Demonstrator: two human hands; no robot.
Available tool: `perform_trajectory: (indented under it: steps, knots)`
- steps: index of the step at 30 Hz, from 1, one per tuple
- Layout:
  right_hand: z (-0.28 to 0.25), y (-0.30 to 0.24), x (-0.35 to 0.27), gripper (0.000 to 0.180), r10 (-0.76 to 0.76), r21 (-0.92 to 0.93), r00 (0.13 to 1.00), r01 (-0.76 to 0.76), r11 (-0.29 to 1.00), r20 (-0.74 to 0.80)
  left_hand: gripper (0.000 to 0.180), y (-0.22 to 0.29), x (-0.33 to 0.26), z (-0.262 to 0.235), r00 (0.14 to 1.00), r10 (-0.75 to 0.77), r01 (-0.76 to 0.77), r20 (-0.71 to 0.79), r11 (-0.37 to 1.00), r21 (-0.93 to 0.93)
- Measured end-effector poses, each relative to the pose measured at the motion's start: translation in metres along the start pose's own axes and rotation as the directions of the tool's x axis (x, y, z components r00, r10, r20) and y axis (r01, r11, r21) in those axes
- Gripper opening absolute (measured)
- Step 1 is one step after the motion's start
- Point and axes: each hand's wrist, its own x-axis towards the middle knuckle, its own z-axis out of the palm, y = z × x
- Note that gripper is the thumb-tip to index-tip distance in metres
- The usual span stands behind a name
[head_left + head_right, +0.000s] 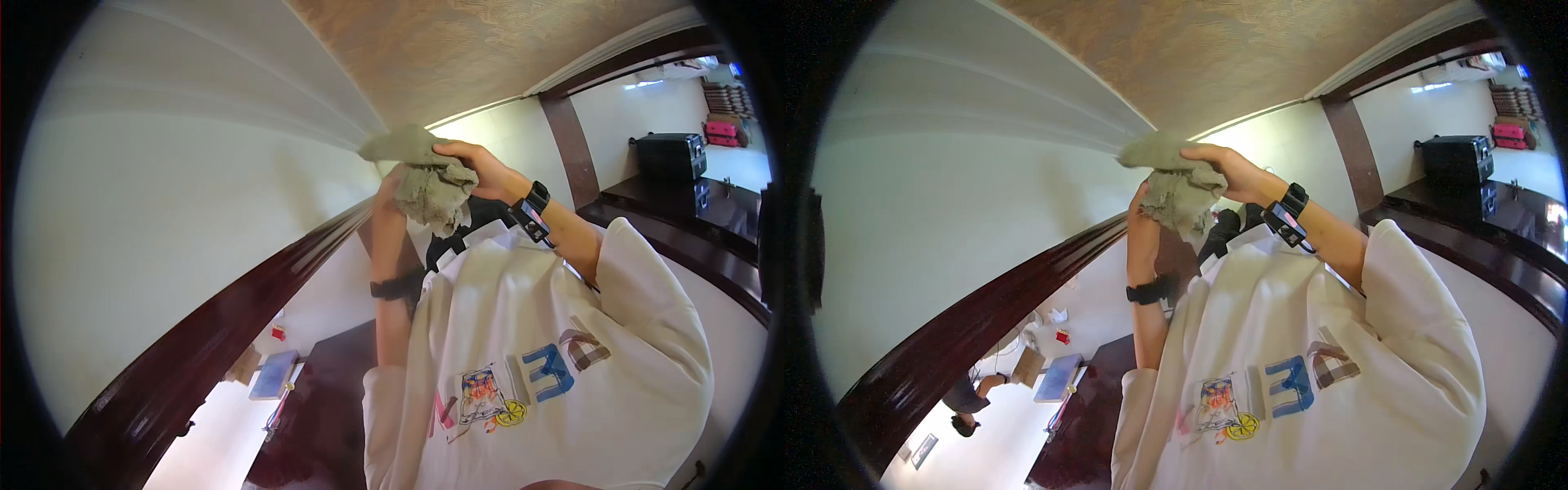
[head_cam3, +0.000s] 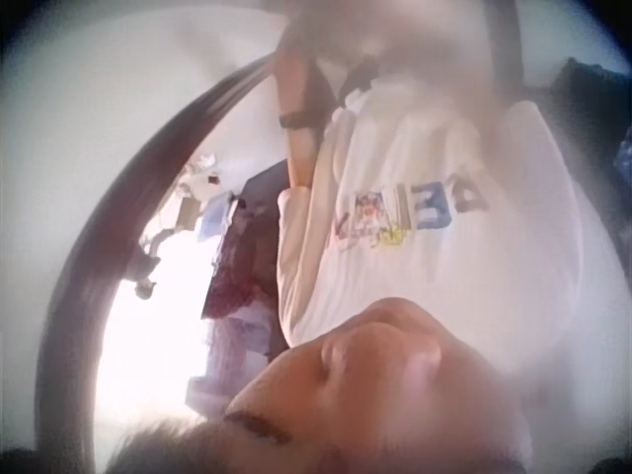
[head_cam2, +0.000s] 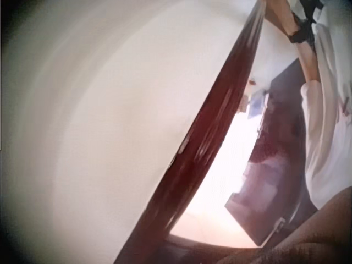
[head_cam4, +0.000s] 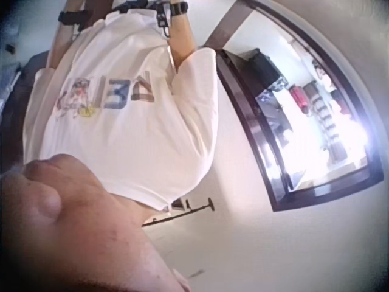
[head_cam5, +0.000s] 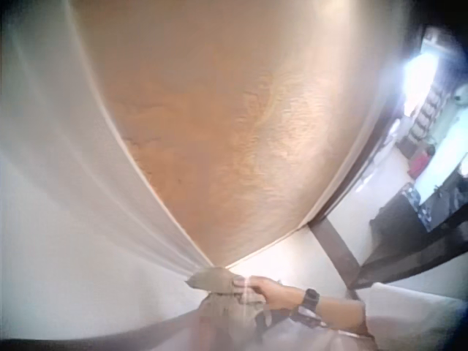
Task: The person wipes the wall and crown molding in a hallway and adjacent room with a cloth.
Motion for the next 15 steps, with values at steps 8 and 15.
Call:
perform_trajectory:
  steps: [8,15]
  knots:
    - [-0.006,0.007,-0.006,0.048,-0.129,-0.077,0.986,0.138,0.987,0.108,0.037,0.012,0.016,0.011,0.959,0.284,-0.285,-0.019,0.957,-0.050]
    - [-0.009,0.010,0.009,0.043,-0.120,-0.312,0.978,0.061,0.948,-0.172,0.023,0.023,0.018,0.004,0.881,0.383,-0.358,-0.277,0.923,0.140]
